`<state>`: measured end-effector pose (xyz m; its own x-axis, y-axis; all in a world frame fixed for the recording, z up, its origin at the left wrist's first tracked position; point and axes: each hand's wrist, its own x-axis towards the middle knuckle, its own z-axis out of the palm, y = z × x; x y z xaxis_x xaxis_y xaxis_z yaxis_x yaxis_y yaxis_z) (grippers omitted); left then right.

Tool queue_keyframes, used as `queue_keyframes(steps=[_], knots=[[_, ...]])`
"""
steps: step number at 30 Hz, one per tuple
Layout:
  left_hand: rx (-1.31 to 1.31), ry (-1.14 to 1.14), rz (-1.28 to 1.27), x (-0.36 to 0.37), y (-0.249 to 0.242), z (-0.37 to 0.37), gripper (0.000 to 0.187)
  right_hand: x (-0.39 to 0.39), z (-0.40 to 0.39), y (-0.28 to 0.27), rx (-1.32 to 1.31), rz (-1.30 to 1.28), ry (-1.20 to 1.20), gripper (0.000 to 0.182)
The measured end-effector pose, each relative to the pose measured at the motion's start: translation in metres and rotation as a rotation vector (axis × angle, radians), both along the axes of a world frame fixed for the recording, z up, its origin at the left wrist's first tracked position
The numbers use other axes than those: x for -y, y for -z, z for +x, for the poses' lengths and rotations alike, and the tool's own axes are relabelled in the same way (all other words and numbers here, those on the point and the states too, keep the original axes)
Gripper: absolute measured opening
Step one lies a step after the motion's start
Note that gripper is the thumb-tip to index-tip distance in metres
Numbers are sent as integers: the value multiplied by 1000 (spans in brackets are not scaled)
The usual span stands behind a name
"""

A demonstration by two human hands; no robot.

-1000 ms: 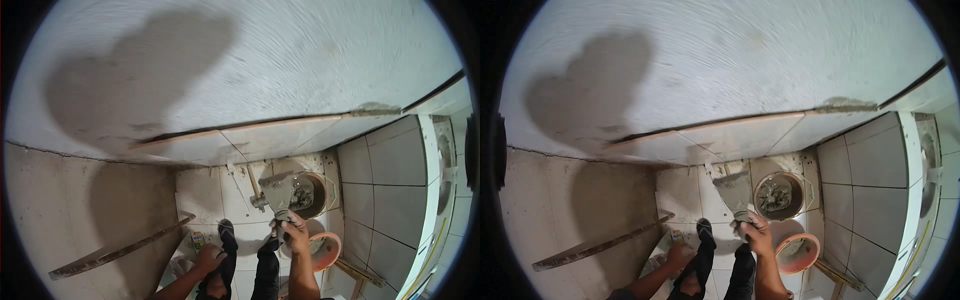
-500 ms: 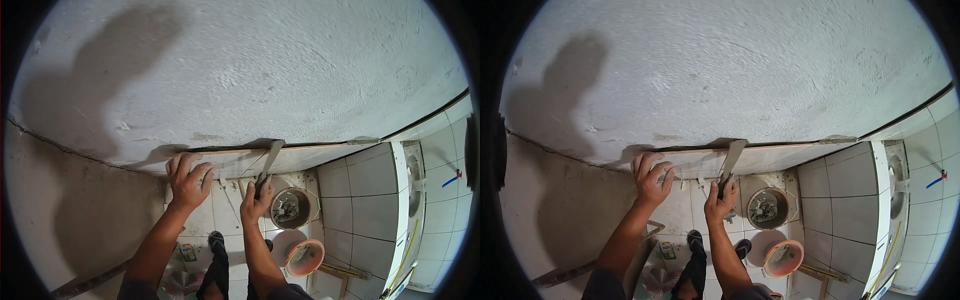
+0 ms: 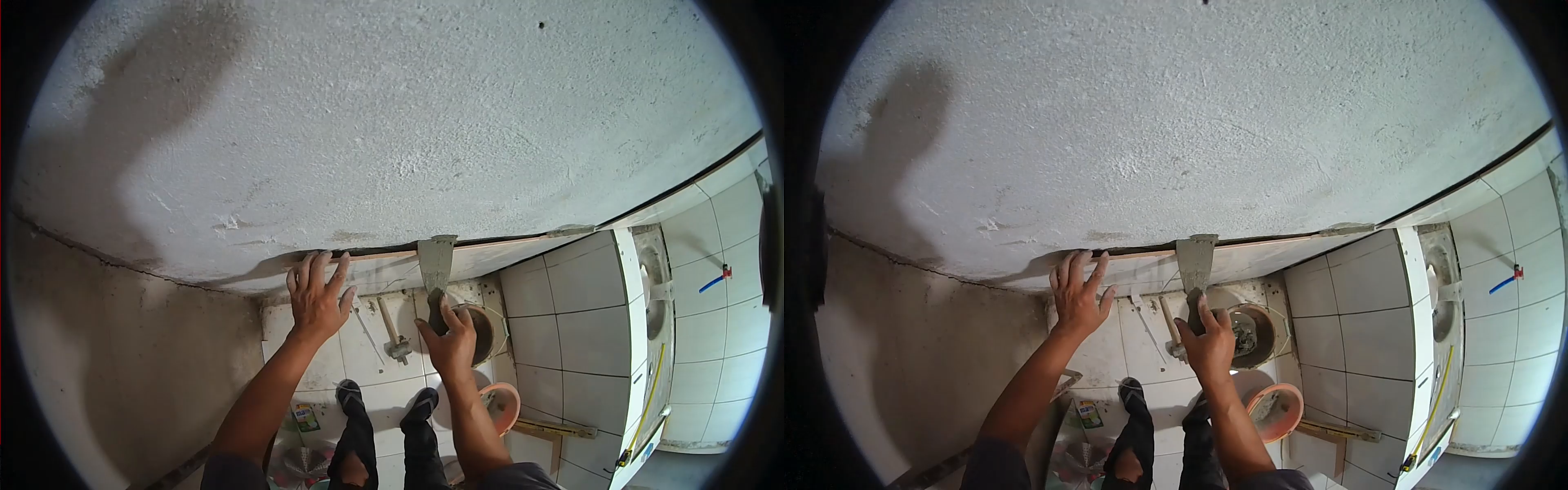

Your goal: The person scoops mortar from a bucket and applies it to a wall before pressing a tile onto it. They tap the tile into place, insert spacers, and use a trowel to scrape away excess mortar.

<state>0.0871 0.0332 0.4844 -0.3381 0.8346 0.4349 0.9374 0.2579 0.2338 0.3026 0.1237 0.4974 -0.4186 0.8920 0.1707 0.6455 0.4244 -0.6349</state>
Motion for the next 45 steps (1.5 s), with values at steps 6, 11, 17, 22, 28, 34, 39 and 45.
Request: queue_keyframes(steps=[6,11,17,22,28,34,39,45], knots=[[-27,-4,-40,-1,7,2,65,-21,3,-60,258,-117,-157,58],[-52,-13,-51,-2,9,1,68,-33,15,-86,303,-162,-225,53],[-61,-52,-118,-2,6,2,69,-27,99,-58,59,-260,-172,44],[-36,5,9,10,5,18,60,-30,218,82,110,-842,366,40],[286,-103,-296,97,76,102,46,-61,318,283,505,-586,191,30],[519,-109,-835,201,152,196,43,-128,275,358,1183,-688,-277,22],[555,-109,-996,206,170,244,38,-139,226,418,1222,-670,-376,22],[581,-232,-823,219,178,256,37,-143,181,442,1398,-767,-532,25]])
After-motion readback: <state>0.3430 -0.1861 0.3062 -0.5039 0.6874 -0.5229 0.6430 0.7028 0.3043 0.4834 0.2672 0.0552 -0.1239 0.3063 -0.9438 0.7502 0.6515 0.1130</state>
